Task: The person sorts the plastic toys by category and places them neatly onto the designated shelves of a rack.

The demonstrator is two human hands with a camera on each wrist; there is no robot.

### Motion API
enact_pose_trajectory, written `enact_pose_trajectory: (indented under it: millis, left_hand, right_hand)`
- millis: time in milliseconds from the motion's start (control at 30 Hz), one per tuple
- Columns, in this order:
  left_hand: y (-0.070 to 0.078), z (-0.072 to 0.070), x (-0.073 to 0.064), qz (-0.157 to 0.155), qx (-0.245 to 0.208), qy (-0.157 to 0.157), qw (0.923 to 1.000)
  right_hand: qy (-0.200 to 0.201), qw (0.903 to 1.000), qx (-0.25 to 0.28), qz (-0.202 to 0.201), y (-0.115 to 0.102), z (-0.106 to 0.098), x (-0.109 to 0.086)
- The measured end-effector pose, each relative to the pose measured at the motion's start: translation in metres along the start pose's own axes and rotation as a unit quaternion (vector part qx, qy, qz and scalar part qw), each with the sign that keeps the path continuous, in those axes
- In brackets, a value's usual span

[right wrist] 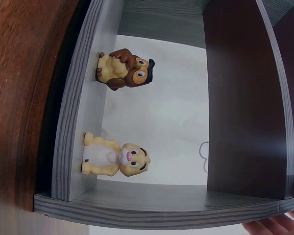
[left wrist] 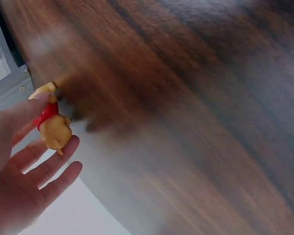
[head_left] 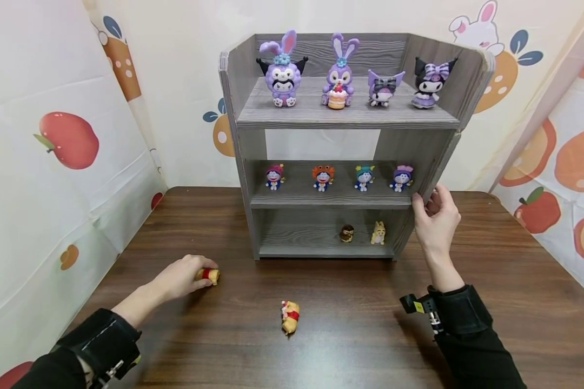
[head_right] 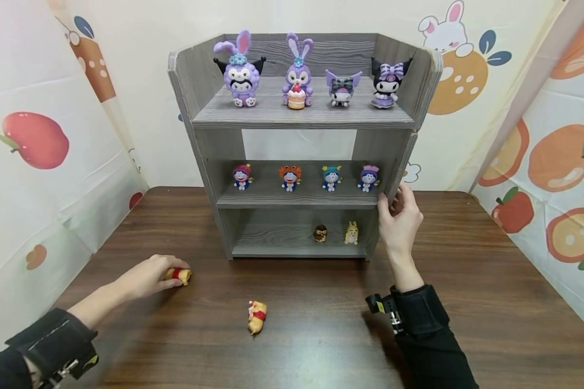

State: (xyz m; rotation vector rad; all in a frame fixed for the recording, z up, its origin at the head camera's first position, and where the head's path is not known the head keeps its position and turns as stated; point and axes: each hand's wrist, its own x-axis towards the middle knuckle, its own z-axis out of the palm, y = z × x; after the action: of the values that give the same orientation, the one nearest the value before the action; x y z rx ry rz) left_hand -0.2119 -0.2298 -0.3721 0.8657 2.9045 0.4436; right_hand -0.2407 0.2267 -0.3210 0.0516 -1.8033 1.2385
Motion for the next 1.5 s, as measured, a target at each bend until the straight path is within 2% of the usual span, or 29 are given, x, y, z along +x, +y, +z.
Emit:
enact_pose_trajectory:
  millis: [133,367,433,800,1000,1133,1200,1300,1400,1500]
  left_hand:
    - [0.008,-0.002,0.002,-0.004,0.040,-0.002,0.9992]
    - [0.022,-0.003,0.010,0.025,0.098,0.008,0.9949]
    - [0.025,-0.003,0.012,0.025,0.109,0.008,0.9937]
    - [0.041,0.000,0.027,-0.007,0.123,-0.043,0.9914]
    - [0.040,0.000,0.029,-0.019,0.113,-0.049,0.9922]
    - [0.037,-0.006,0.026,-0.015,0.095,-0.059,0.9936]
    - [0.035,-0.011,0.025,0.005,0.084,-0.067,0.9942]
    - [0.031,-0.018,0.024,0.061,0.065,-0.071,0.9934]
    - [0.027,-0.022,0.022,0.122,0.046,-0.067,0.9892]
    - [0.023,-0.024,0.021,0.156,0.040,-0.064,0.9849]
  right_hand:
    - [-0.001,1.0000,0.001,-0.001,-0.001,0.000,-0.001]
    - [0.005,0.9999,-0.012,-0.003,0.001,0.001,0.000]
    - [0.004,0.9999,-0.012,0.000,0.001,0.001,0.000]
    - [0.000,0.9999,-0.016,0.000,0.004,0.000,-0.002]
    - [0.003,0.9999,-0.012,-0.001,0.004,0.000,-0.002]
    - [0.003,0.9999,-0.016,0.001,0.004,0.000,-0.001]
    - [0.002,0.9998,-0.018,0.002,0.004,0.000,-0.001]
    - [0.002,0.9999,-0.017,0.003,0.003,0.000,-0.001]
    - [0.004,0.9999,-0.016,0.002,0.003,0.001,-0.001]
    - [0.003,0.9999,-0.015,0.002,0.003,0.001,0.000]
